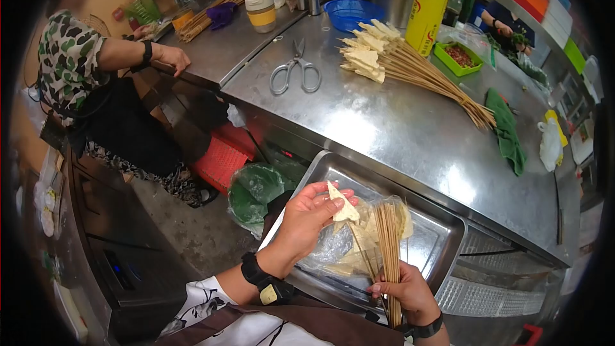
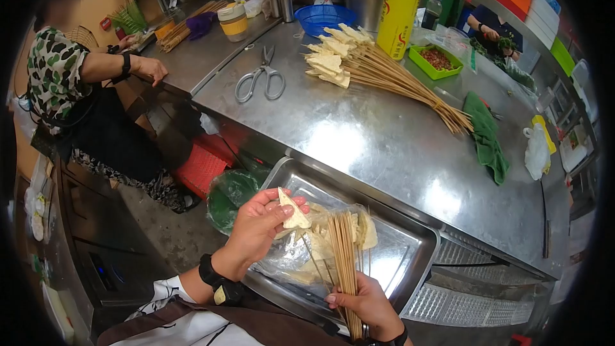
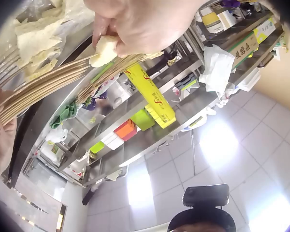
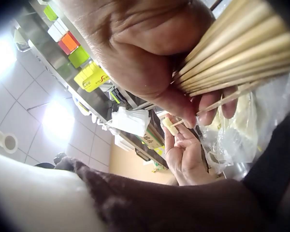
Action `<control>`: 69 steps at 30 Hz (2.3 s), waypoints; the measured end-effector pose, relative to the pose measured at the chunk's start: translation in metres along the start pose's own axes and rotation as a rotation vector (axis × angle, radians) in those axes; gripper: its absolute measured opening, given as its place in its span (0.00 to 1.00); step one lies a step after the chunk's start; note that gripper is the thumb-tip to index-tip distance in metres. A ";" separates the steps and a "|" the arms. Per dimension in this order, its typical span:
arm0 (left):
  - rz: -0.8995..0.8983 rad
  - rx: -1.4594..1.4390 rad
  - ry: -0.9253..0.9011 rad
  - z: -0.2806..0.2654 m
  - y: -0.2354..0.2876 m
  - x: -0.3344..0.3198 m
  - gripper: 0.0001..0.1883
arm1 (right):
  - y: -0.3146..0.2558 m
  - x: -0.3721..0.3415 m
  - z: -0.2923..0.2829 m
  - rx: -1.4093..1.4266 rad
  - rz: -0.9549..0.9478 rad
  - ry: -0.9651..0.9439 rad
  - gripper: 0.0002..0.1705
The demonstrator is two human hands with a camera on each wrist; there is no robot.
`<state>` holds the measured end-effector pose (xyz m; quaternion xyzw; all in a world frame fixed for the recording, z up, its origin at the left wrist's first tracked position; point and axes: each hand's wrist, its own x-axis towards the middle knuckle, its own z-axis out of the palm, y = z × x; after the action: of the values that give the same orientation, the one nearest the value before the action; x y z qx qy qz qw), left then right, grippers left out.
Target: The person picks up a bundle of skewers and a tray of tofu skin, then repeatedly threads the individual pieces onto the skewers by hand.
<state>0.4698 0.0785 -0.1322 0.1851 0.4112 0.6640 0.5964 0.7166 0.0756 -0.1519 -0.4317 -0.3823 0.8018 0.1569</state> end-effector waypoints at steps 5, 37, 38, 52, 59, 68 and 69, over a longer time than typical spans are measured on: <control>0.011 0.061 -0.043 0.000 -0.004 -0.002 0.14 | 0.000 0.001 0.000 0.018 -0.003 0.008 0.11; -0.103 0.208 -0.171 -0.006 -0.032 0.000 0.11 | -0.002 0.007 -0.003 0.043 -0.019 -0.007 0.10; -0.120 0.203 -0.164 -0.006 -0.033 -0.001 0.11 | -0.002 0.008 -0.004 0.042 -0.018 -0.006 0.10; -0.219 0.155 -0.184 0.000 -0.038 -0.011 0.12 | -0.007 0.006 0.002 0.045 -0.007 0.038 0.12; -0.240 0.134 -0.203 0.000 -0.041 -0.016 0.13 | -0.002 0.006 -0.002 0.061 -0.027 0.006 0.11; -0.245 0.269 -0.235 0.000 -0.044 -0.014 0.12 | -0.002 0.006 -0.003 0.060 -0.047 0.016 0.11; -0.248 0.269 -0.235 0.000 -0.044 -0.012 0.12 | -0.003 0.004 -0.001 0.078 -0.064 0.032 0.11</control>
<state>0.5006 0.0646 -0.1633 0.2872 0.4435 0.4984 0.6873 0.7146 0.0807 -0.1524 -0.4257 -0.3619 0.8035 0.2054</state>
